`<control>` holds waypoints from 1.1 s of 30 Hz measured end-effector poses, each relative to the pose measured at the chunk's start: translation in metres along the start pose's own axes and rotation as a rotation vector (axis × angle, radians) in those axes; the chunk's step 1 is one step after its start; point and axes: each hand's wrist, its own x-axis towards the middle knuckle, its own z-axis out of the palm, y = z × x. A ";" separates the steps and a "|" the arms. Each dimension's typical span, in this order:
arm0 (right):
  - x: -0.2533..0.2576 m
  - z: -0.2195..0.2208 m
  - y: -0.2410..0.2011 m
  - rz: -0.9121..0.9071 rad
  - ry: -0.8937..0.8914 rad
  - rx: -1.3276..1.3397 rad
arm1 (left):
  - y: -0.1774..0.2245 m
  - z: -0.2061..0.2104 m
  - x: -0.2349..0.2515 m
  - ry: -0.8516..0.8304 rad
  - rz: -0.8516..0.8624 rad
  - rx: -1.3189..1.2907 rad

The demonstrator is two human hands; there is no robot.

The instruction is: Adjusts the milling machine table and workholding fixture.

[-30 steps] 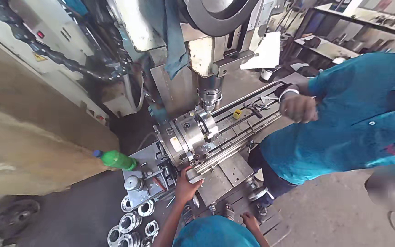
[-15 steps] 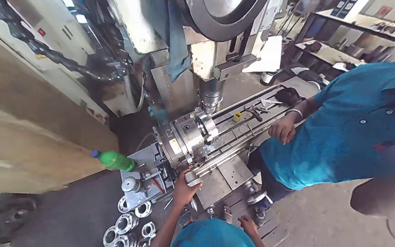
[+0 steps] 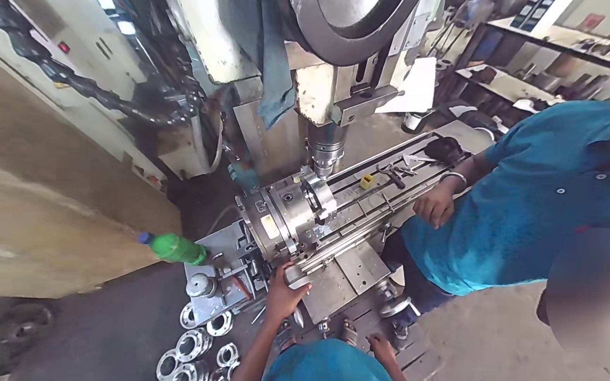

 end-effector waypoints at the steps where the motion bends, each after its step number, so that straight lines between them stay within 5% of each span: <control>1: 0.000 0.000 0.000 0.002 0.004 0.003 | 0.000 0.000 0.000 -0.002 0.000 -0.001; 33: 0.003 -0.001 -0.004 0.007 -0.026 -0.001 | -0.001 0.000 0.001 -0.006 -0.003 -0.007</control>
